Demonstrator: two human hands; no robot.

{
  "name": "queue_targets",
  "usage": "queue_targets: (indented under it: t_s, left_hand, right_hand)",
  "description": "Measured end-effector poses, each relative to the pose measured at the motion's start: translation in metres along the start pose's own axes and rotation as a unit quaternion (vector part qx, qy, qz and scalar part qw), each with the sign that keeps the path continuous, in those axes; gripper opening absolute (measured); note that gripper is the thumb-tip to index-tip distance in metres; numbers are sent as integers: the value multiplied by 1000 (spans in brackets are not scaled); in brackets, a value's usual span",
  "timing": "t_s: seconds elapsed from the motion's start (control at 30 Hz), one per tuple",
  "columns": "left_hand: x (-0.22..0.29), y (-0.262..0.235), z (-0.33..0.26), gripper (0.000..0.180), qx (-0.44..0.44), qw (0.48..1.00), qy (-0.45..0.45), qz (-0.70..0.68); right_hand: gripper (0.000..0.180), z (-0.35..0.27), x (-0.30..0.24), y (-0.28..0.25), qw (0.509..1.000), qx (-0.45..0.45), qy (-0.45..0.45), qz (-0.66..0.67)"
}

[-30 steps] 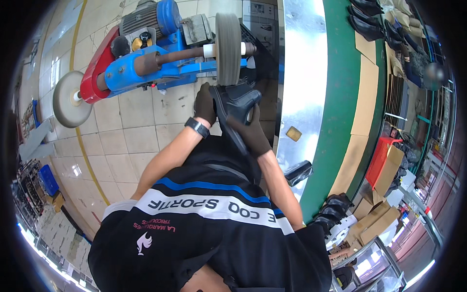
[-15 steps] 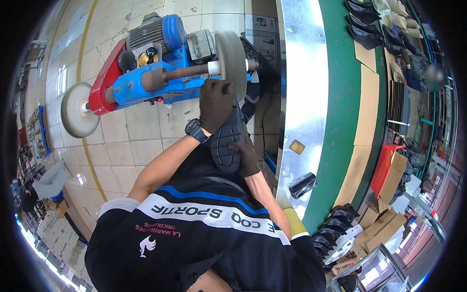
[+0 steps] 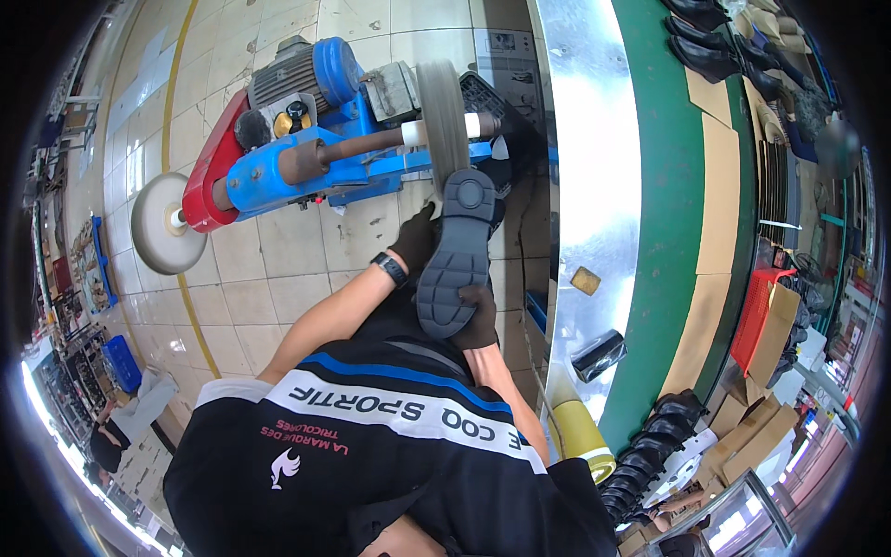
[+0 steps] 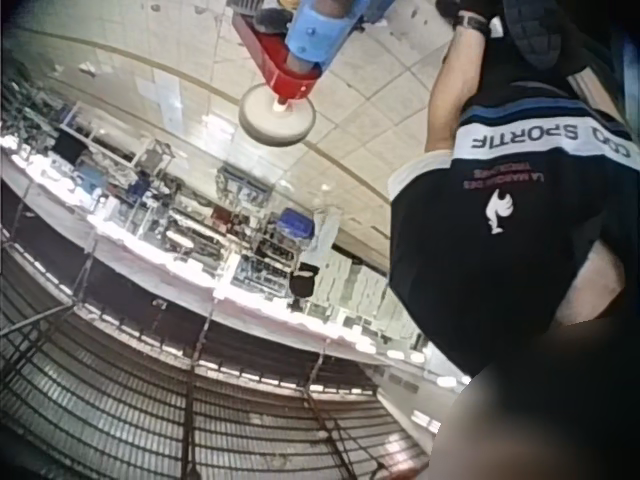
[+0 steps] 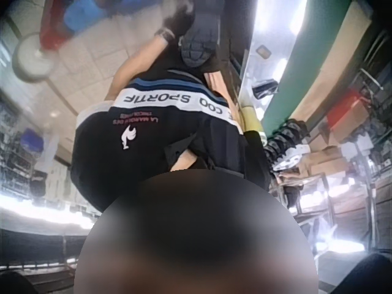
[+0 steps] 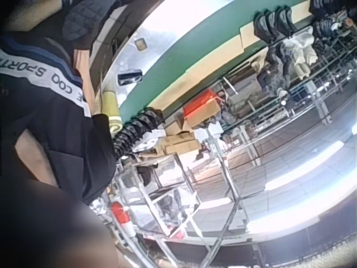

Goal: Use a buffing machine to polish the soles and sides of black leather boots.

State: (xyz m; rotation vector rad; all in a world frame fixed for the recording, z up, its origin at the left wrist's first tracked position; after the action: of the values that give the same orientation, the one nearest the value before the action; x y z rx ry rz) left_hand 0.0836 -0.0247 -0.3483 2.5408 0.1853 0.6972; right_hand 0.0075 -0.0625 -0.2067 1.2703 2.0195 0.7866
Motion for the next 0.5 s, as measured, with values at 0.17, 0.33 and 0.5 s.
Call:
queue_targets:
  t_s: [0.17,0.33,0.5]
  left_hand:
    - [57,23,-26,24,110,933,128,318]
    - [88,40,-42,45,79,816,294,491]
    - [77,63,-21,50,-223,962,69,-141]
  right_hand:
    - [63,7,-13,29,996,-87,-29,19]
    - [71,20,-15,15,982,-116,-6,150]
    - [72,30,-21,7,945,-141,33,293]
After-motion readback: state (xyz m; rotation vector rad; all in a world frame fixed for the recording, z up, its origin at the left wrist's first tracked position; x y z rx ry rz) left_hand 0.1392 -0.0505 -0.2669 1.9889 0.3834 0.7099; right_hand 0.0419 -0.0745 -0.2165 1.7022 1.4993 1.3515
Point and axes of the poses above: each hand's wrist, its own z-axis towards the middle knuckle, its own y-axis out of the palm, x = y × z, the point moved 10 cm from there along z, towards the middle knuckle, and after that the axes turned 2 degrees about x, right-handed, at the moved point
